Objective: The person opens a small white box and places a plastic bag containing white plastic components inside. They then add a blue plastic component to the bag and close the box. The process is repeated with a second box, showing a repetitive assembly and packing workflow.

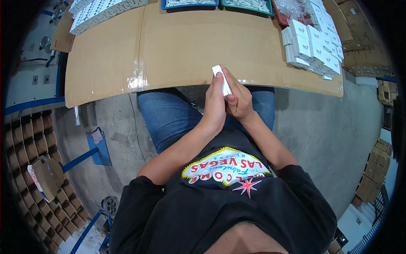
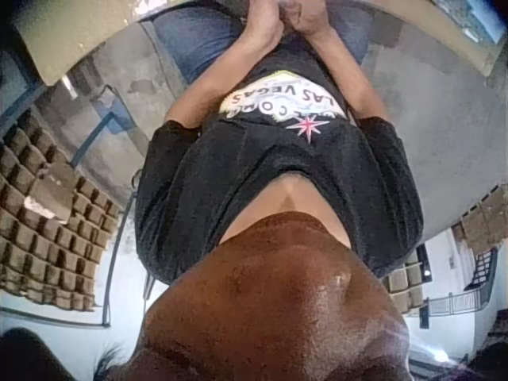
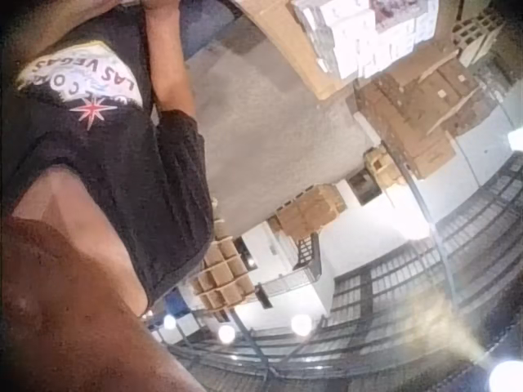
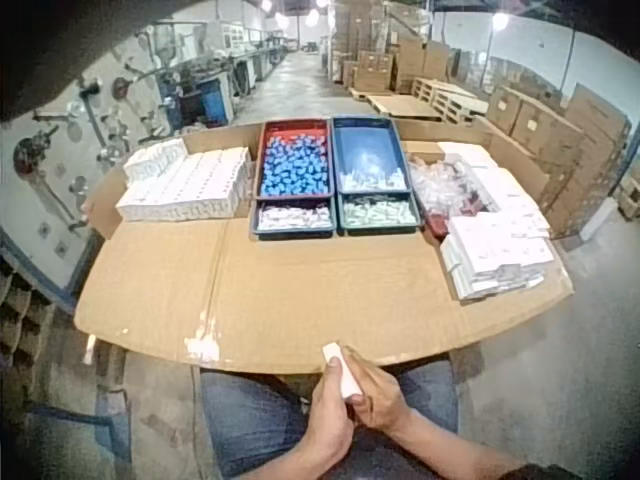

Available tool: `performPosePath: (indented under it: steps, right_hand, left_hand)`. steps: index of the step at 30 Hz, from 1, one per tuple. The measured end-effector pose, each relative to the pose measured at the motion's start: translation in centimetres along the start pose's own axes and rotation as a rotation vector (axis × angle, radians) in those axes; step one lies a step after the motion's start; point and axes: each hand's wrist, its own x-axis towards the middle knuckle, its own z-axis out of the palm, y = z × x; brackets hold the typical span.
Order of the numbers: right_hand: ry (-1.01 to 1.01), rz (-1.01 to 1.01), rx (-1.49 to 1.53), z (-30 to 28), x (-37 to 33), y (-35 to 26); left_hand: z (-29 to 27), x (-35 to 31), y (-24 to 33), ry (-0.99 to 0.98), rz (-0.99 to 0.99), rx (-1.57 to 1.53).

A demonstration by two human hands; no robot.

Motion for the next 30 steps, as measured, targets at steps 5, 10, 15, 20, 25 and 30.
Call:
performPosePath:
  steps: [5,10,15,20,25,30]
  right_hand:
    - [0.008,0.006,0.022,0.0,0.1,-0.3]
    - [-0.001,0.007,0.048,-0.1,0.2,-0.3]
    - [0.000,0.042,0.087,-0.2,0.3,-0.5]
    - [-0.087,0.180,0.175,-0.6,0.6,-0.6]
    - [-0.019,0.553,0.472,-0.8,1.1,-1.9]
    - [-0.070,0.562,0.427,-1.1,1.9,-2.7]
  left_hand:
    - [0.0,-0.2,-0.1,0.011,0.022,-0.003]
    - [-0.1,-0.3,-0.1,0.011,0.004,-0.002]
    - [-0.7,0.2,-0.6,-0.022,-0.007,-0.011]
    - [-1.1,0.5,-0.1,-0.043,-0.008,-0.080]
    - [-2.0,0.7,0.4,-0.086,0.083,0.196]
    - [-2.4,0.7,0.3,-0.179,0.139,0.164]
